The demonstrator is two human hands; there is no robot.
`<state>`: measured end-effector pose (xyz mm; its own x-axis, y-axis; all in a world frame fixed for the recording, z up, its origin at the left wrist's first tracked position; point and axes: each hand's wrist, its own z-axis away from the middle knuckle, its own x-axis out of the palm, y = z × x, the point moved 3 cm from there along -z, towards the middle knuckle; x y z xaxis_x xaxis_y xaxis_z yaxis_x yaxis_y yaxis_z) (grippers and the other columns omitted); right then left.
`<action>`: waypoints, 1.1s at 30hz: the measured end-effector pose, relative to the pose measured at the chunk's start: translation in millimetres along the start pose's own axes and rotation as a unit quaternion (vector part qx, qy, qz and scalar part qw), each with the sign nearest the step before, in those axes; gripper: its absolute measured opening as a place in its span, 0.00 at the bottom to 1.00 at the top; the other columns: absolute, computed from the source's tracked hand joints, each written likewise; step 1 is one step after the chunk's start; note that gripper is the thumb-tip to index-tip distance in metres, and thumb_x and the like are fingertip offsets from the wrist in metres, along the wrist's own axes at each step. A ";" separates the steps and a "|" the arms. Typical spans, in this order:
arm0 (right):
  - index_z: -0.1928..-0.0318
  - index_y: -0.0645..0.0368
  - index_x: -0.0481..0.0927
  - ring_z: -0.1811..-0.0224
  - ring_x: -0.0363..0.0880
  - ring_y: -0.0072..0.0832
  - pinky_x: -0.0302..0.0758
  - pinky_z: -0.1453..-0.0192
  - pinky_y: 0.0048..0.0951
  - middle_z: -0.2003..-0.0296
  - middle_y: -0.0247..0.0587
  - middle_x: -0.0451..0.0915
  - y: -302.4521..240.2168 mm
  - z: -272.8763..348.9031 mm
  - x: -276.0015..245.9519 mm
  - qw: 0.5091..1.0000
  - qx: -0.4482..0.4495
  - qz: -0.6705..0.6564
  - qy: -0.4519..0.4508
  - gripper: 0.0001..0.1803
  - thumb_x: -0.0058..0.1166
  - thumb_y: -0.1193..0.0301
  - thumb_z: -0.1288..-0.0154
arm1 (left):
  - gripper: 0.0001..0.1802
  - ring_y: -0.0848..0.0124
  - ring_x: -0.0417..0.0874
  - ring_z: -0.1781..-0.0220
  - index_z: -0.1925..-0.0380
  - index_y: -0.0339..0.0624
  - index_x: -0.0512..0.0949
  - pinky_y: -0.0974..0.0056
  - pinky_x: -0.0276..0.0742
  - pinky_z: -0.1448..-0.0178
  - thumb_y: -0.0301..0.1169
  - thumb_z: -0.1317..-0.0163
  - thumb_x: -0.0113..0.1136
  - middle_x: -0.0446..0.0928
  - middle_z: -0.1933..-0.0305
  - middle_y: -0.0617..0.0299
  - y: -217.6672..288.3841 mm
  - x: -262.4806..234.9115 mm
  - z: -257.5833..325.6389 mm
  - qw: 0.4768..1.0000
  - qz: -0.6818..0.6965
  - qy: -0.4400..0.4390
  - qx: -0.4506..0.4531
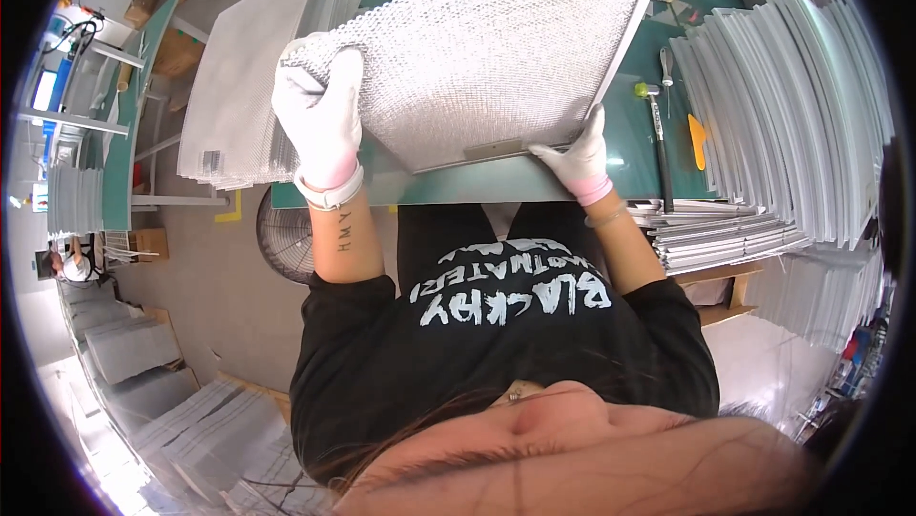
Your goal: The recorder assembles mesh air filters by fitting them into metal frames and securing the edges using a rubber mallet.
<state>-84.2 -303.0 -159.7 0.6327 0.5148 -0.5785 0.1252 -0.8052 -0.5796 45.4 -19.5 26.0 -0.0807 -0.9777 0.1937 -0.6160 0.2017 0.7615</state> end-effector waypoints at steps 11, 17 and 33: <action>0.30 0.67 0.58 0.48 0.78 0.27 0.76 0.45 0.31 0.48 0.43 0.79 -0.1 -66.9 -58.2 0.944 0.052 -0.314 -0.092 0.44 0.66 0.70 0.44 | 0.12 0.80 0.76 0.61 0.68 0.36 0.73 0.74 0.72 0.57 0.18 0.46 0.69 0.80 0.59 0.60 -6.7 -7.5 -2.4 0.999 -0.034 0.005 -0.008; 0.66 0.61 0.77 0.69 0.70 0.15 0.69 0.62 0.19 0.73 0.29 0.75 -74.0 -141.1 -111.2 0.955 0.075 -0.285 -0.007 0.02 0.57 0.79 0.37 | 0.07 0.72 0.79 0.62 0.66 0.33 0.78 0.72 0.74 0.56 0.15 0.46 0.59 0.80 0.63 0.57 13.8 -9.1 5.2 0.989 -0.080 -0.044 0.118; 0.64 0.64 0.71 0.64 0.83 0.42 0.82 0.63 0.39 0.64 0.53 0.81 -94.0 -18.2 -161.5 0.821 -0.349 -0.442 -0.098 0.10 0.52 0.69 0.35 | 0.45 0.55 0.39 0.19 0.25 0.39 0.46 0.52 0.37 0.19 0.60 0.29 0.38 0.43 0.20 0.48 -110.2 34.7 129.5 0.581 -0.126 -0.799 -0.090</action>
<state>-184.3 -315.8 -1.4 -0.0673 0.9708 -0.2301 0.9196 -0.0291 -0.3918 9.0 -83.1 -131.3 -0.7187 0.2463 -0.6503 -0.6858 -0.0969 0.7213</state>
